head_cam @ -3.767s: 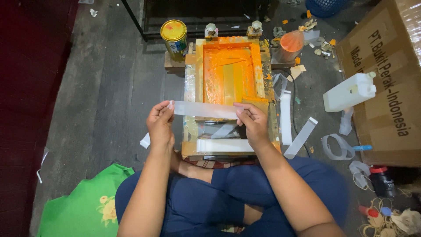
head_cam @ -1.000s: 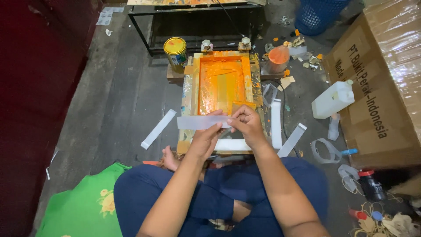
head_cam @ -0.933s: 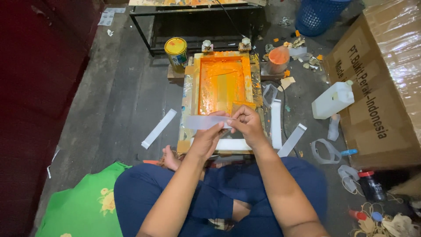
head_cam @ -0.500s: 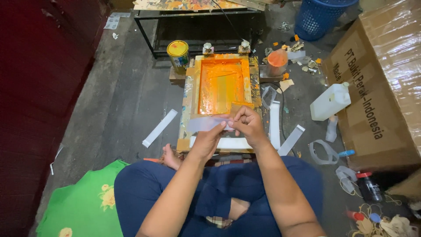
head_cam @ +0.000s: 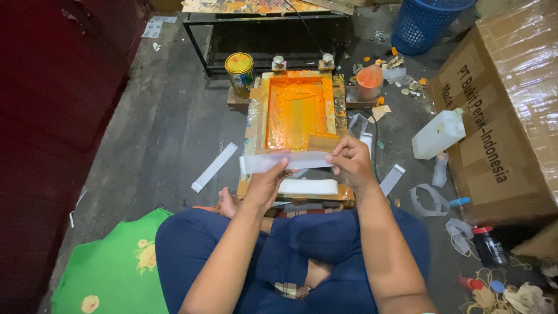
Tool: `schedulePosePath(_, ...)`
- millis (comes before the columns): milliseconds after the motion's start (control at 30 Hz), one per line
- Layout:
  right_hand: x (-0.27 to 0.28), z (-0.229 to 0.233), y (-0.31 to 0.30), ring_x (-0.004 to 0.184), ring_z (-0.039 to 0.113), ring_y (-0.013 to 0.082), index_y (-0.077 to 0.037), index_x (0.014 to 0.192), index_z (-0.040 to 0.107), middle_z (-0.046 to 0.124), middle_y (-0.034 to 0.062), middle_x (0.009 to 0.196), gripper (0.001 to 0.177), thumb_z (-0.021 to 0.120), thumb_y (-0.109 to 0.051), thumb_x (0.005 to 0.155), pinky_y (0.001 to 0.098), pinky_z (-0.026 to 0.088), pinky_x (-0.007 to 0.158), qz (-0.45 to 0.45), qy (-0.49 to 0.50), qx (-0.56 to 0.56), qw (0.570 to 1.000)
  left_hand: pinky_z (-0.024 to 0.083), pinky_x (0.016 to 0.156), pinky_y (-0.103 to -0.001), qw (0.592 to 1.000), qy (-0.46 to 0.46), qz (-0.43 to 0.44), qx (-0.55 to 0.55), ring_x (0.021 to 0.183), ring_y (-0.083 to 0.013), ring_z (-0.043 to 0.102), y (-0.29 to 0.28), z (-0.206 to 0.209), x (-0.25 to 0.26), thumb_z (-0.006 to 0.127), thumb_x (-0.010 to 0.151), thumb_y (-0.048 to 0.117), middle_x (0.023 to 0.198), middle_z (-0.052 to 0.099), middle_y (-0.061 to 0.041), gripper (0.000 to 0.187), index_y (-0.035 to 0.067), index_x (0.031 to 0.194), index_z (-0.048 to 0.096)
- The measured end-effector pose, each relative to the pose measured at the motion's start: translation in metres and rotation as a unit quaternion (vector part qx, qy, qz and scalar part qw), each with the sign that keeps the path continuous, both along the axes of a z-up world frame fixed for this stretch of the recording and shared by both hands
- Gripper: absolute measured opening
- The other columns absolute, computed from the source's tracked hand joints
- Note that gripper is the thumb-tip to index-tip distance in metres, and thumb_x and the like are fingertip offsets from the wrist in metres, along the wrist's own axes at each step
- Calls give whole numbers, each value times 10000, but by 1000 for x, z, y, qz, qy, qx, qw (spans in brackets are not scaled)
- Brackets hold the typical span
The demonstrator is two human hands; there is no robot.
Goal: The person sits on the floor and uses a squeegee to spread orange ink across a screen printing frame. They then pick up a white strip of material, fold it, and place it on the frame before repeating the ink spreading process.
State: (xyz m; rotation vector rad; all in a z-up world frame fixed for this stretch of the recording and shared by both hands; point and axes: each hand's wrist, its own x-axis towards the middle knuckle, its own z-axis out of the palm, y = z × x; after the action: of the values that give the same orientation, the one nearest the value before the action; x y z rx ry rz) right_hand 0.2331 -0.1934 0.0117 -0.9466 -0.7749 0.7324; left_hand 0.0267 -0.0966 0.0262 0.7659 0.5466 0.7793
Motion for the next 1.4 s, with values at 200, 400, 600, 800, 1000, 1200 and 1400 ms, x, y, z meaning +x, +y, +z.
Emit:
schedulePosePath(200, 11, -5, -1, 342, 538, 99, -5, 809, 576, 555, 89, 510, 231, 759, 124, 754, 212, 465, 385, -4, 21, 37, 999, 611, 829, -357, 1000, 24, 16, -2, 768, -257, 760, 8, -12, -20, 804, 886, 93, 846, 756, -156, 185, -41, 995, 736)
schedulePosePath(400, 17, -11, -2, 338, 516, 91, 14, 820, 589, 539, 84, 478, 209, 761, 117, 765, 210, 450, 379, -6, 3, 1, 1000, 633, 849, -417, 999, 18, 25, 37, 814, -300, 765, 15, 10, -33, 779, 873, 51, 929, 731, -178, 403, -91, 1227, 648)
schedulePosePath(600, 11, -17, 5, 356, 537, 95, 6, 807, 620, 568, 86, 480, 192, 793, 74, 759, 205, 457, 391, 7, -20, -28, 999, 629, 862, -390, 995, 62, 49, 53, 813, -286, 750, 24, -12, -48, 800, 856, 47, 952, 702, -160, 459, -74, 1268, 639)
schedulePosePath(800, 7, -28, 11, 443, 508, 88, 7, 851, 683, 548, 42, 502, 171, 828, 15, 760, 210, 430, 481, 24, -72, -71, 995, 615, 759, -299, 986, 101, 101, 82, 749, -235, 745, 42, -38, -71, 831, 815, 55, 886, 716, -124, 436, -44, 1216, 691)
schedulePosePath(1000, -23, 1, 13, 593, 494, 49, -35, 854, 735, 524, -15, 581, 168, 859, -52, 743, 197, 418, 598, 19, -126, -107, 986, 614, 748, -293, 973, 148, 127, 124, 777, -222, 749, 47, -21, -103, 807, 830, 42, 900, 722, -133, 405, -30, 1213, 698)
schedulePosePath(1200, -29, -23, 20, 626, 638, 122, -8, 892, 700, 645, 77, 781, 204, 855, -16, 760, 230, 558, 526, 64, -74, -144, 985, 574, 689, -312, 953, 254, 80, 143, 787, -195, 717, 47, -11, -143, 796, 863, 62, 856, 744, -144, 299, 14, 1155, 752)
schedulePosePath(1400, -40, -39, 26, 602, 658, 148, 16, 944, 675, 591, 73, 788, 181, 796, 5, 811, 218, 541, 465, 69, -69, -163, 982, 553, 623, -268, 948, 276, 93, 131, 723, -132, 666, 55, -27, -152, 768, 873, 84, 798, 734, -94, 247, 46, 1117, 759)
